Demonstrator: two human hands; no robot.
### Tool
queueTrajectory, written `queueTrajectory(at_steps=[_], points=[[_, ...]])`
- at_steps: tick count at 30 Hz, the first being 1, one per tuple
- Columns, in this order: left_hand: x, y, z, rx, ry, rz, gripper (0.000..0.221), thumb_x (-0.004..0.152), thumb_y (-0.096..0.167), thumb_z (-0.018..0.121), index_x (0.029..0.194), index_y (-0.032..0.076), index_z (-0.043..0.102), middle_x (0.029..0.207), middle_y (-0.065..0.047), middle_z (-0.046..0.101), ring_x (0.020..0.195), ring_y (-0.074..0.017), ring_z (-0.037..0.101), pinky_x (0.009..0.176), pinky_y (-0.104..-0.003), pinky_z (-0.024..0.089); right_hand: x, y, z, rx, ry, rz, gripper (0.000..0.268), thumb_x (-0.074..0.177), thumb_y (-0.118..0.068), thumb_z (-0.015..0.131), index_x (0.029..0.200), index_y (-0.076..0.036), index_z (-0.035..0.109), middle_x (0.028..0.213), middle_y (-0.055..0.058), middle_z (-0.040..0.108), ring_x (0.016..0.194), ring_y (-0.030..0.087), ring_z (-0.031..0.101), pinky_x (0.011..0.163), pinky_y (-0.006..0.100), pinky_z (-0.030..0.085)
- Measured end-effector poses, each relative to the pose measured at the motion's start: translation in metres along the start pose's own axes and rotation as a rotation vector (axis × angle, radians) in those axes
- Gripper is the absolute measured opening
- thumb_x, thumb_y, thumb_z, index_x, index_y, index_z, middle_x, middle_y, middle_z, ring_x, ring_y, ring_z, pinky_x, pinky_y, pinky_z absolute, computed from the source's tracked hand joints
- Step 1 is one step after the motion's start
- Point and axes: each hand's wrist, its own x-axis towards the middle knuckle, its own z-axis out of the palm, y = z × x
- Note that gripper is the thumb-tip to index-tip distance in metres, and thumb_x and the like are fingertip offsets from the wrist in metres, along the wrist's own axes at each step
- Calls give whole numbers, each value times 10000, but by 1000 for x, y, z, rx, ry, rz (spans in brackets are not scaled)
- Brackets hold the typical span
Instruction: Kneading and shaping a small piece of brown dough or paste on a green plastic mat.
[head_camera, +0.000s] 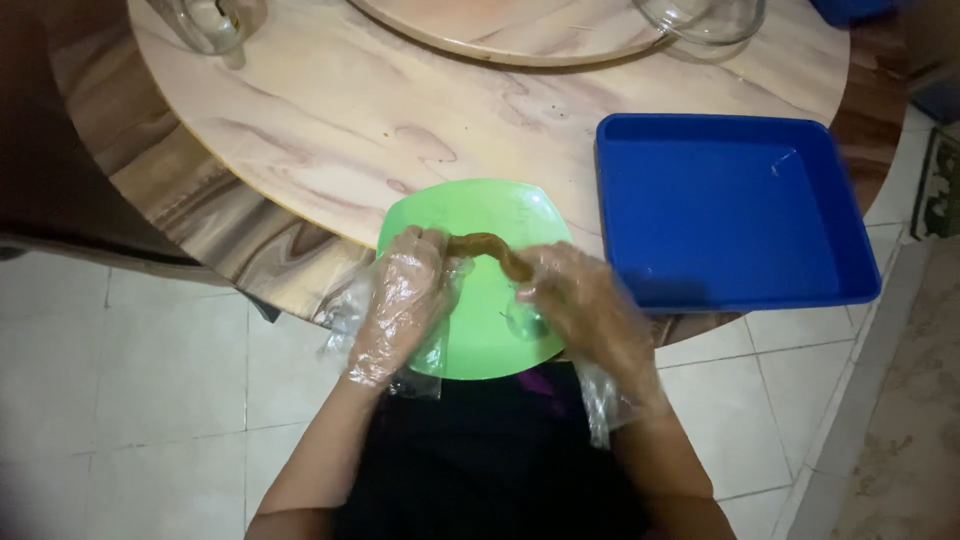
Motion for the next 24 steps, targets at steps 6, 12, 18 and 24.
queueTrajectory(at_steps=[6, 12, 18, 24], points=[[-12, 40, -69, -290, -260, -67, 992, 663, 686, 819, 1350, 28, 539, 1213, -233, 583, 1155, -411, 604, 968, -577, 515, -6, 7, 24, 271, -67, -41, 362, 855, -57, 703, 1215, -75, 730, 1086, 211, 753, 978, 415, 714, 870, 531, 580], [-7, 34, -44, -221, -239, 7, 715, 794, 251, 841, 1351, -48, 507, 1192, -256, 563, 1176, -420, 562, 975, -520, 521, 25, 1, -2, -62, -60, -222, 772, 656, -166, 917, 1372, -125, 631, 1376, 156, 631, 1185, 432, 615, 1013, 588, 503], [-4, 21, -20, -230, -178, 86, 517, 834, 395, 766, 1155, 19, 611, 1018, -139, 586, 1032, -370, 621, 830, -507, 579, 38, 23, 34, -257, -81, -226, 442, 852, -299, 790, 1257, -168, 672, 1005, 45, 675, 984, 266, 657, 876, 416, 552], [15, 45, -38, -298, -418, -144, 274, 903, 356, 661, 983, 94, 670, 907, -66, 660, 916, -299, 693, 752, -447, 595, 27, 9, 37, -379, -67, -125, 267, 896, -200, 761, 1126, -86, 686, 982, 122, 679, 998, 308, 677, 915, 439, 540]])
